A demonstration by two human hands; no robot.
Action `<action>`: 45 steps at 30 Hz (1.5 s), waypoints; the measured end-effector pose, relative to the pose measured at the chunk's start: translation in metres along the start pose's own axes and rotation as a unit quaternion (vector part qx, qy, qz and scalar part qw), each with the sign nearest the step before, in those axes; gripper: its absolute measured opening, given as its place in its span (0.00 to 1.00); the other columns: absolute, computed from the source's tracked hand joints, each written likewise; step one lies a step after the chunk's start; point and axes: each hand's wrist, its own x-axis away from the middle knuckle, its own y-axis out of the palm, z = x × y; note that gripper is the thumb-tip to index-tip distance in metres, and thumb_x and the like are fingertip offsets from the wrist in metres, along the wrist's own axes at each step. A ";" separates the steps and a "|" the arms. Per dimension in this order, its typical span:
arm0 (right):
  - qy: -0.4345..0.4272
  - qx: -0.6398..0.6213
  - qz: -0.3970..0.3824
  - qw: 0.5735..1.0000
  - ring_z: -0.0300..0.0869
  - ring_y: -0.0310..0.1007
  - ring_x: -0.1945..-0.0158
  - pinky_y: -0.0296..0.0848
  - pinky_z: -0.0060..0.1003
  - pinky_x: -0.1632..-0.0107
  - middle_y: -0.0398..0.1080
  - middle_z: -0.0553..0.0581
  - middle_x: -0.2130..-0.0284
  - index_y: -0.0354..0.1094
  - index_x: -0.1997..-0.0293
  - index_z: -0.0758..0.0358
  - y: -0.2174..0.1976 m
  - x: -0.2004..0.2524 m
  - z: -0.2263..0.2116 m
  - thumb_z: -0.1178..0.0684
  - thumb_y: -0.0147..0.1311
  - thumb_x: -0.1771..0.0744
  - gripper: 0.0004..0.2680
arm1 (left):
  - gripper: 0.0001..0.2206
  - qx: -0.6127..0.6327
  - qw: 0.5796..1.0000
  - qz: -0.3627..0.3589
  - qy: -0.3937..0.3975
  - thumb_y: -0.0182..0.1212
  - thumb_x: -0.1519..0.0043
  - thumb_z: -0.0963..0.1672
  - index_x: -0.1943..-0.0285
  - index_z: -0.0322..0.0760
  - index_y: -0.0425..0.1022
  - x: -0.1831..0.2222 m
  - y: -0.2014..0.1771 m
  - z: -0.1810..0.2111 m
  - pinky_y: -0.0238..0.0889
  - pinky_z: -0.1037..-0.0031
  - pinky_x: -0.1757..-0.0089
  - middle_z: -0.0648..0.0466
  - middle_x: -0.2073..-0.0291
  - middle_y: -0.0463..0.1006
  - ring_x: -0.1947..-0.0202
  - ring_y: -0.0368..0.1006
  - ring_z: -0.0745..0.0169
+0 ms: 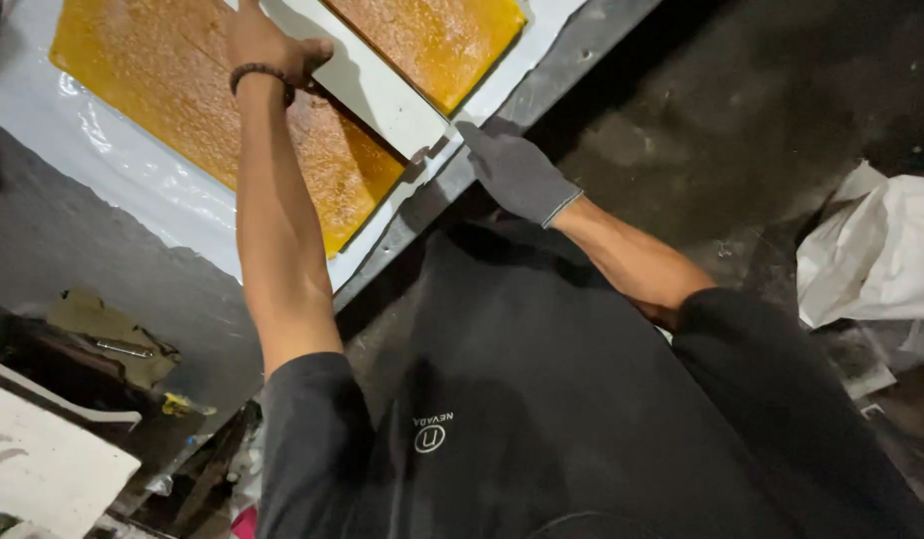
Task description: The person uses a knife to cut a large sheet of yellow-green layered food into uniform rectangular pieces on a metal table. The person then picks up the cut pieces and places them into a tray.
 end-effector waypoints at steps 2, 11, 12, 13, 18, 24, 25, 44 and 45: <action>0.034 -0.015 -0.021 0.999 0.65 0.72 0.63 0.68 0.59 0.60 0.71 0.73 0.67 0.58 0.32 0.65 -0.004 0.005 -0.002 0.56 0.48 0.30 0.17 | 0.39 -0.054 0.995 0.047 0.065 0.83 0.48 0.43 0.30 0.35 0.61 0.003 -0.005 0.008 0.80 0.62 0.66 0.39 0.59 0.84 0.62 0.85 0.50; 0.056 0.006 -0.023 0.998 0.63 0.72 0.62 0.70 0.57 0.59 0.71 0.69 0.66 0.57 0.31 0.59 0.011 0.015 0.014 0.53 0.47 0.29 0.17 | 0.37 -0.009 0.998 0.041 0.039 0.83 0.48 0.44 0.32 0.32 0.64 0.003 0.000 0.001 0.83 0.64 0.66 0.38 0.54 0.83 0.60 0.85 0.49; 0.069 0.008 -0.028 0.997 0.64 0.72 0.63 0.70 0.57 0.59 0.70 0.70 0.66 0.56 0.30 0.58 0.013 0.025 0.017 0.52 0.47 0.29 0.18 | 0.36 0.018 0.999 0.026 0.016 0.81 0.47 0.44 0.32 0.31 0.64 0.003 -0.003 0.003 0.83 0.63 0.66 0.37 0.54 0.84 0.60 0.86 0.49; 0.083 0.012 -0.033 0.996 0.64 0.72 0.63 0.70 0.57 0.59 0.70 0.71 0.67 0.55 0.29 0.57 0.012 0.044 0.020 0.51 0.47 0.29 0.18 | 0.37 -0.029 0.995 0.053 0.073 0.85 0.49 0.44 0.33 0.31 0.65 0.002 -0.006 0.005 0.81 0.63 0.67 0.37 0.55 0.83 0.61 0.84 0.48; 0.070 0.044 -0.007 0.997 0.65 0.75 0.56 0.74 0.53 0.55 0.73 0.73 0.53 0.59 0.30 0.57 -0.008 0.158 0.038 0.50 0.49 0.30 0.18 | 0.36 -0.042 0.998 0.033 0.024 0.82 0.48 0.45 0.34 0.31 0.65 0.007 -0.009 0.007 0.81 0.62 0.67 0.41 0.59 0.83 0.63 0.84 0.51; 0.092 -0.041 0.127 0.987 0.61 0.77 0.53 0.76 0.49 0.54 0.76 0.69 0.56 0.64 0.37 0.65 -0.008 0.121 0.029 0.44 0.57 0.32 0.19 | 0.32 -0.166 0.985 0.008 0.054 0.81 0.49 0.55 0.45 0.32 0.73 -0.009 -0.009 0.009 0.77 0.58 0.62 0.39 0.55 0.82 0.60 0.82 0.47; 0.088 -0.059 0.151 0.983 0.58 0.79 0.54 0.77 0.48 0.54 0.77 0.67 0.57 0.66 0.41 0.64 0.000 0.087 0.027 0.43 0.59 0.32 0.18 | 0.39 -0.134 0.989 0.036 0.053 0.80 0.49 0.57 0.37 0.34 0.66 -0.012 -0.007 0.010 0.76 0.58 0.58 0.37 0.54 0.81 0.57 0.80 0.45; 0.226 -0.337 0.077 0.911 0.41 0.76 0.77 0.74 0.34 0.78 0.76 0.62 0.71 0.63 0.55 0.67 -0.013 -0.072 -0.026 0.56 0.60 0.35 0.10 | 0.53 -0.121 0.958 0.260 -0.015 0.75 0.54 0.63 0.21 0.59 0.44 -0.011 0.059 0.083 0.67 0.44 0.47 0.23 0.39 0.59 0.42 0.68 0.22; 0.237 -0.322 0.074 0.913 0.42 0.75 0.78 0.69 0.35 0.81 0.76 0.62 0.72 0.61 0.56 0.67 -0.016 -0.072 -0.024 0.56 0.60 0.34 0.10 | 0.51 -0.099 0.966 0.237 -0.030 0.74 0.52 0.62 0.22 0.58 0.46 -0.013 0.065 0.085 0.68 0.46 0.47 0.23 0.36 0.57 0.42 0.69 0.23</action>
